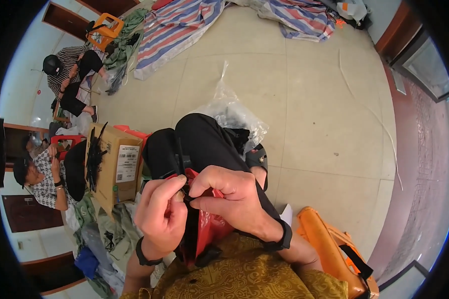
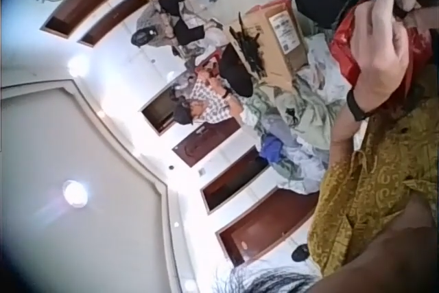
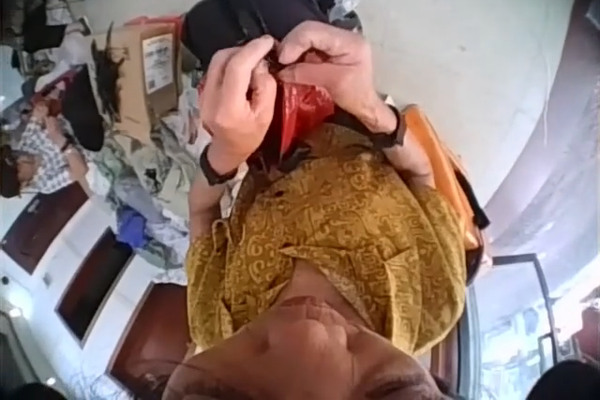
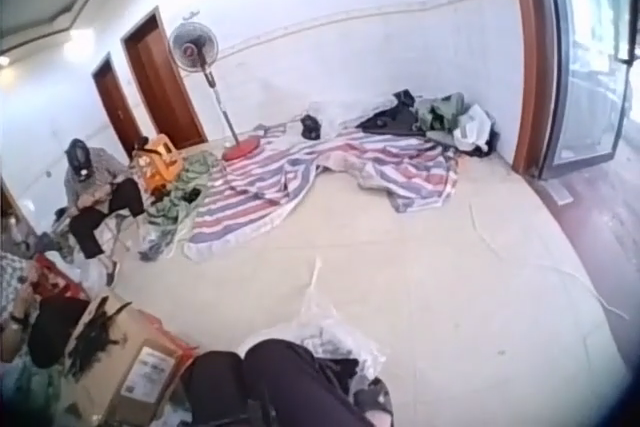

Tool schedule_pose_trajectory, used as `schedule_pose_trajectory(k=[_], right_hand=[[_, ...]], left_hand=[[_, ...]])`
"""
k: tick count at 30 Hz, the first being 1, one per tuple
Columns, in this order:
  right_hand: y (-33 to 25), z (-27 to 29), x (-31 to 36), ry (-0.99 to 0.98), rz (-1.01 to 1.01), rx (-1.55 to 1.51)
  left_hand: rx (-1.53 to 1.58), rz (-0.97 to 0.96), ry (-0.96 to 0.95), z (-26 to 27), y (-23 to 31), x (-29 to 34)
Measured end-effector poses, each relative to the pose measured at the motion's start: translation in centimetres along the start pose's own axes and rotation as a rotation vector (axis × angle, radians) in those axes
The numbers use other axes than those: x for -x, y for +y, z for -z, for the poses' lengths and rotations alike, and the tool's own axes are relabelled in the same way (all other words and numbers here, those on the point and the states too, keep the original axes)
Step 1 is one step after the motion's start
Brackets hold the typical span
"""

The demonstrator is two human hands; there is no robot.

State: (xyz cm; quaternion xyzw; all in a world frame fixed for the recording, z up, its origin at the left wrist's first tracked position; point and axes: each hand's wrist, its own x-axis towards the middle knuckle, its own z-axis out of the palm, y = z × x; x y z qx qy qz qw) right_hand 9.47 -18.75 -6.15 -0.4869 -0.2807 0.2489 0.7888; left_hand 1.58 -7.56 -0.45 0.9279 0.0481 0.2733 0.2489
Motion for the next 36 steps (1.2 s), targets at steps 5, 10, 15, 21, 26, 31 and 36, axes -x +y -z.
schedule_pose_trajectory(k=[5, 10, 15, 21, 26, 31, 36], right_hand=[[0.1, 0.5, -0.1, -0.006, 0.004, -0.043], [0.5, 1.0, -0.4, -0.073, -0.062, -0.282], [1.7, 1.6, -0.4, -0.102, -0.124, -0.465], [2.2, 2.0, -0.8, -0.143, -0.101, -0.549], [2.2, 2.0, -0.7, -0.138, -0.12, -0.569], [2.3, 1.9, -0.5, -0.104, -0.101, -0.587], [2.0, 1.7, -0.3, -0.053, -0.063, -0.539]], left_hand=[[0.013, -0.011, -0.138, 0.7, 0.1, -1.0], [0.084, 0.064, -0.28, 1.1, -0.3, -0.9], [0.31, 0.307, -0.383, 1.6, 0.0, -1.0], [0.469, 0.52, -0.46, 1.9, 0.4, -1.5], [0.469, 0.536, -0.475, 2.1, 0.5, -1.6], [0.451, 0.509, -0.444, 1.8, 0.6, -1.4], [0.419, 0.477, -0.417, 1.8, 0.7, -1.1]])
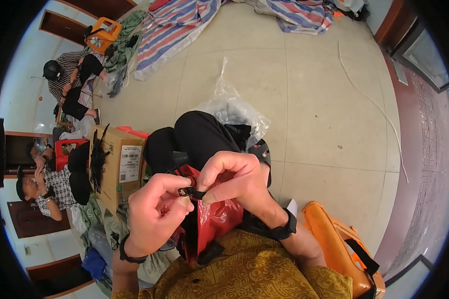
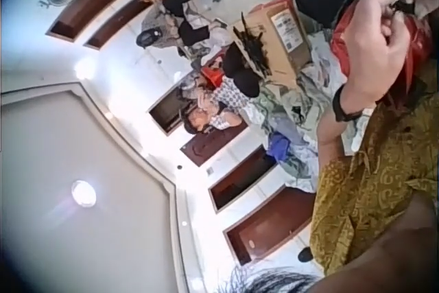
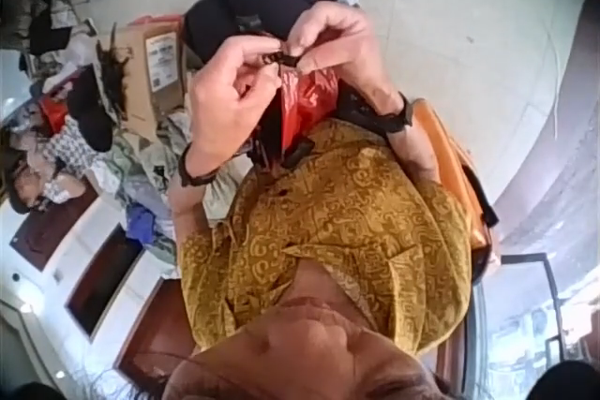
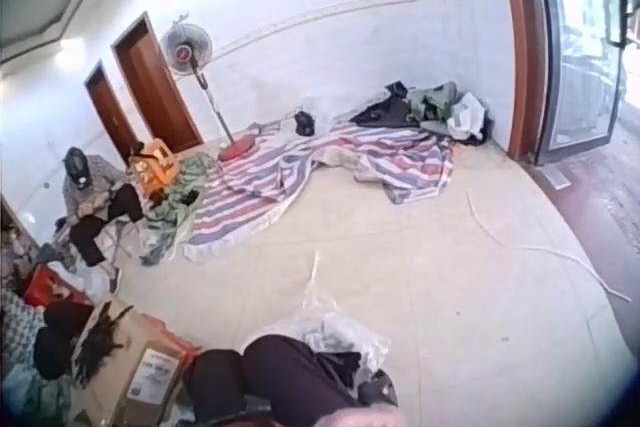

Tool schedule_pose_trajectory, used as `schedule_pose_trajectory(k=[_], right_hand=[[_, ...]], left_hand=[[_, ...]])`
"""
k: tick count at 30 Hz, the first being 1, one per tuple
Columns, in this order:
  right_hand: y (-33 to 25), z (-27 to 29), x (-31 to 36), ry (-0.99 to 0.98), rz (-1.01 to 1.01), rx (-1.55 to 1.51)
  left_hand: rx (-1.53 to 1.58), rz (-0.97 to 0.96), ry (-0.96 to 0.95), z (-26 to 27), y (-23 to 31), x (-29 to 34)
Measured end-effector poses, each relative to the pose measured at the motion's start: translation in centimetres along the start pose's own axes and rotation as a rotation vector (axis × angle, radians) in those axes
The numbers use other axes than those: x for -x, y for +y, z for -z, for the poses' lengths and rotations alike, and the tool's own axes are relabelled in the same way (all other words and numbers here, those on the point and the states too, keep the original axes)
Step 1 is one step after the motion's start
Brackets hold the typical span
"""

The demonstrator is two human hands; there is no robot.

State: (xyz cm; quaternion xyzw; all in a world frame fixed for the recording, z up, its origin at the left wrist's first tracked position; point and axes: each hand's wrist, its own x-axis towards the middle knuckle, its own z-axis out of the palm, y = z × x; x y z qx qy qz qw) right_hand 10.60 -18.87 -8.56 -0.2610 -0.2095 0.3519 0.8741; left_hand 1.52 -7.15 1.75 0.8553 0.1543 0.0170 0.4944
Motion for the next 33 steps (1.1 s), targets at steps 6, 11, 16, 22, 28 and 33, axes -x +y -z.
schedule_pose_trajectory(k=[6, 11, 16, 22, 28, 33], right_hand=[[-0.7, -0.9, 0.3, 0.071, 0.031, 0.148], [-0.8, -1.2, 0.6, 0.105, 0.053, 0.191], [-0.8, -1.4, 0.7, 0.106, 0.078, 0.208], [-0.8, -1.6, 0.9, 0.136, 0.06, 0.247], [-0.8, -1.9, 1.0, 0.147, 0.076, 0.234], [-0.9, -1.9, 1.1, 0.128, 0.086, 0.266]], left_hand=[[-0.21, -0.225, 0.082, -0.3, -0.1, 0.3], [-0.307, -0.348, 0.123, -0.7, 0.1, 0.5], [-0.395, -0.469, 0.195, -1.0, -0.4, 0.7], [-0.492, -0.519, 0.245, -1.1, -0.4, 0.8], [-0.539, -0.564, 0.324, -1.6, -0.8, 0.6], [-0.569, -0.56, 0.324, -1.7, -0.6, 0.4]])
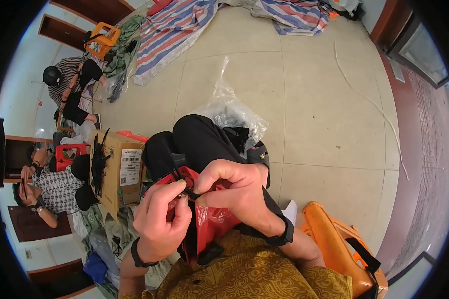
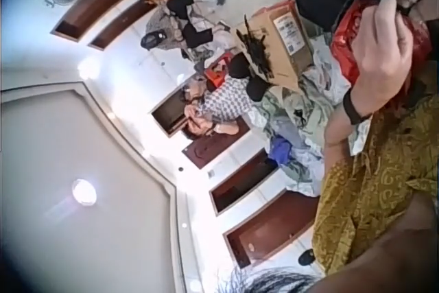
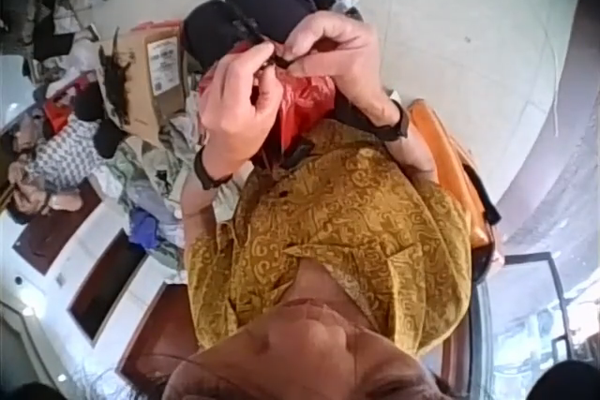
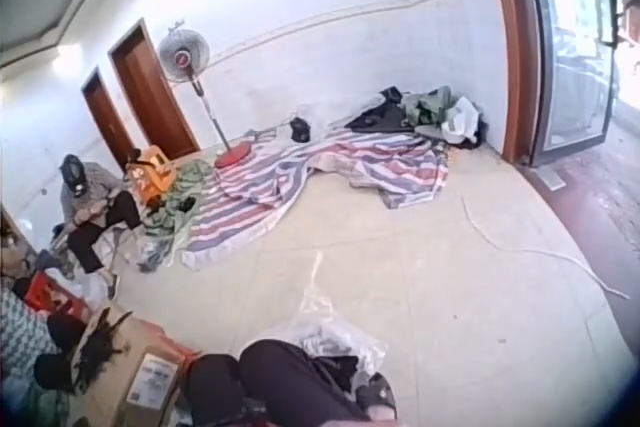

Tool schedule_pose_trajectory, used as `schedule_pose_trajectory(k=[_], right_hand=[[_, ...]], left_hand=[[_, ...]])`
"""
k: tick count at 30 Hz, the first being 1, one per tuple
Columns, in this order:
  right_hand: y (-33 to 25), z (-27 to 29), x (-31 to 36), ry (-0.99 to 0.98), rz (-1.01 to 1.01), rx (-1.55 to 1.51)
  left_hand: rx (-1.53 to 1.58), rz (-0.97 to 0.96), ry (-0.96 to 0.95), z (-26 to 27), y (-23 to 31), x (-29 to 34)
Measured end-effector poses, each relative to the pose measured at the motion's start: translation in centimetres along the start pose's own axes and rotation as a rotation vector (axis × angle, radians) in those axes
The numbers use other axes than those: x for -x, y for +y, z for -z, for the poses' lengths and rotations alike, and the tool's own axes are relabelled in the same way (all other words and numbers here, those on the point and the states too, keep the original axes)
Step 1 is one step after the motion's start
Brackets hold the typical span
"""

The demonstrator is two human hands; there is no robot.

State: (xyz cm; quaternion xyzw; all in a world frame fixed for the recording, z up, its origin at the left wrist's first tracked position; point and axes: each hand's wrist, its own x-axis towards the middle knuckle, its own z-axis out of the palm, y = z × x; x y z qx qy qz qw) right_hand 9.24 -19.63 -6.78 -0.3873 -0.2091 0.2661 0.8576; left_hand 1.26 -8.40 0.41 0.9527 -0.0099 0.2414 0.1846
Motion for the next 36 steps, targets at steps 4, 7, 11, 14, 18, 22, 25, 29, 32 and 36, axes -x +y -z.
schedule_pose_trajectory(k=[4, 7, 11, 14, 18, 22, 25, 29, 32, 36], right_hand=[[-0.15, -0.09, 0.03, -0.008, 0.003, -0.018], [-0.13, 0.01, 0.06, -0.014, 0.013, 0.01], [-0.1, 0.11, 0.17, -0.008, 0.0, 0.006], [-0.06, 0.02, 0.2, -0.007, -0.013, -0.011], [-0.1, 0.04, 0.19, -0.014, 0.014, 0.0], [-0.25, 0.05, 0.26, -0.011, -0.031, -0.01], [-0.51, -0.07, 0.25, -0.015, -0.032, 0.022], [-0.49, -0.08, 0.24, -0.019, 0.003, 0.064], [-0.45, -0.13, 0.17, -0.016, 0.025, 0.059], [-0.68, -0.24, 0.15, -0.019, 0.032, 0.094]], left_hand=[[0.009, 0.02, -0.031, 0.09, 0.1, -0.05], [0.012, -0.013, 0.034, -0.39, -0.18, -0.01], [0.036, -0.024, 0.025, -0.32, -0.21, -0.1], [0.04, -0.014, 0.025, -0.3, -0.24, 0.07], [0.052, -0.015, 0.018, -0.34, -0.23, -0.01], [0.102, 0.037, -0.013, -0.1, 0.02, -0.11], [0.137, 0.057, -0.041, 0.07, -0.02, -0.16], [0.153, 0.066, -0.059, 0.15, -0.05, -0.25], [0.171, 0.071, -0.061, 0.11, -0.07, -0.34], [0.188, 0.101, -0.082, 0.34, -0.04, -0.37]])
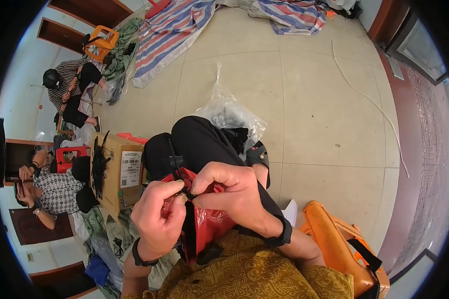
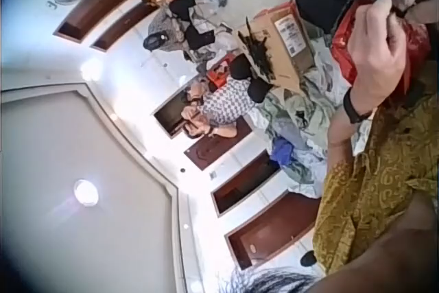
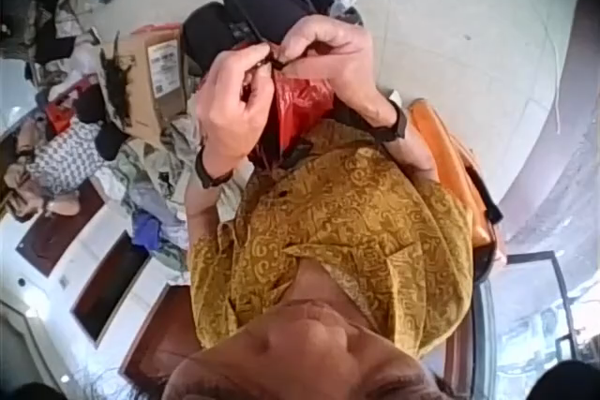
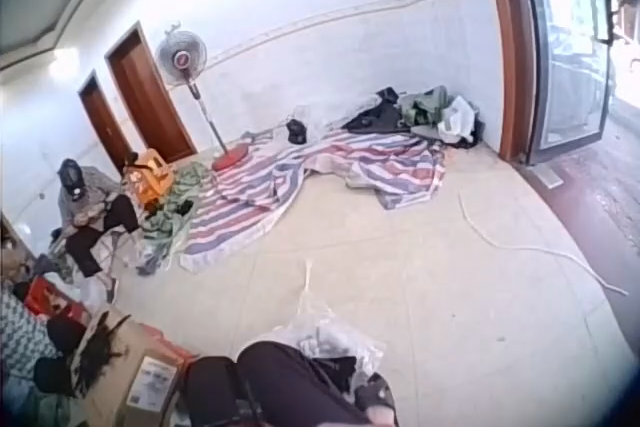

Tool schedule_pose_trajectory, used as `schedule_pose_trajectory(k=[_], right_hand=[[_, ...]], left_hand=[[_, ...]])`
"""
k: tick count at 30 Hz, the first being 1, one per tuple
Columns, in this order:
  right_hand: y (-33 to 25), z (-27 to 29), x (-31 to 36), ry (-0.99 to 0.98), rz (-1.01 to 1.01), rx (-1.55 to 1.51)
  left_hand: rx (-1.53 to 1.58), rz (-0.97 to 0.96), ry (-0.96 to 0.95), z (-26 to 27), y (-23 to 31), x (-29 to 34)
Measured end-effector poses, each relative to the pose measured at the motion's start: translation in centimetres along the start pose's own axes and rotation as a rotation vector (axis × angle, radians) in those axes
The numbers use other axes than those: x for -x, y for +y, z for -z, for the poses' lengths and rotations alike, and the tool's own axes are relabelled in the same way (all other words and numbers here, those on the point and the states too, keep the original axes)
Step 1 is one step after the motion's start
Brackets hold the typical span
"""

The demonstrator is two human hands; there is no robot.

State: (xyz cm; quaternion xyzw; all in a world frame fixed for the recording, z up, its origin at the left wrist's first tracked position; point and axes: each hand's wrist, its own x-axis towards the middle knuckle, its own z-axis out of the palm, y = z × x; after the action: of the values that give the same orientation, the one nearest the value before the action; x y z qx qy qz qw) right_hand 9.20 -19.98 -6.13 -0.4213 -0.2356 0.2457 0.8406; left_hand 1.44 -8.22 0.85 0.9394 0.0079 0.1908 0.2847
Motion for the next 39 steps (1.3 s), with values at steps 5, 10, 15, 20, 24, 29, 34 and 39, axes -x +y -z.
schedule_pose_trajectory(k=[5, 10, 15, 20, 24, 29, 34, 39], right_hand=[[0.1, 0.0, 0.0, -0.003, -0.002, 0.018], [0.0, -0.1, 0.1, 0.008, 0.013, 0.04], [-0.1, 0.0, 0.2, -0.003, 0.033, 0.108], [-0.4, 0.4, 0.1, -0.129, -0.004, -0.035], [-0.5, -0.2, -0.1, -0.106, 0.004, -0.086], [0.1, 0.0, -0.3, -0.151, 0.103, 0.075], [0.2, -0.1, -0.4, -0.169, 0.145, 0.119], [0.6, -0.2, -0.5, -0.127, 0.1, 0.101]], left_hand=[[0.034, 0.024, -0.01, -0.1, -0.4, 0.2], [0.095, 0.078, -0.026, 0.0, -0.4, 0.1], [0.174, 0.149, -0.02, -0.1, -0.3, 0.3], [0.224, 0.198, -0.047, 0.0, -0.8, 0.8], [0.367, 0.318, -0.063, 0.1, -1.0, 1.5], [0.517, 0.432, -0.074, 0.3, -0.9, 1.7], [0.512, 0.368, -0.035, 0.2, -0.8, 1.8], [0.616, 0.405, -0.068, 0.5, -1.0, 2.1]])
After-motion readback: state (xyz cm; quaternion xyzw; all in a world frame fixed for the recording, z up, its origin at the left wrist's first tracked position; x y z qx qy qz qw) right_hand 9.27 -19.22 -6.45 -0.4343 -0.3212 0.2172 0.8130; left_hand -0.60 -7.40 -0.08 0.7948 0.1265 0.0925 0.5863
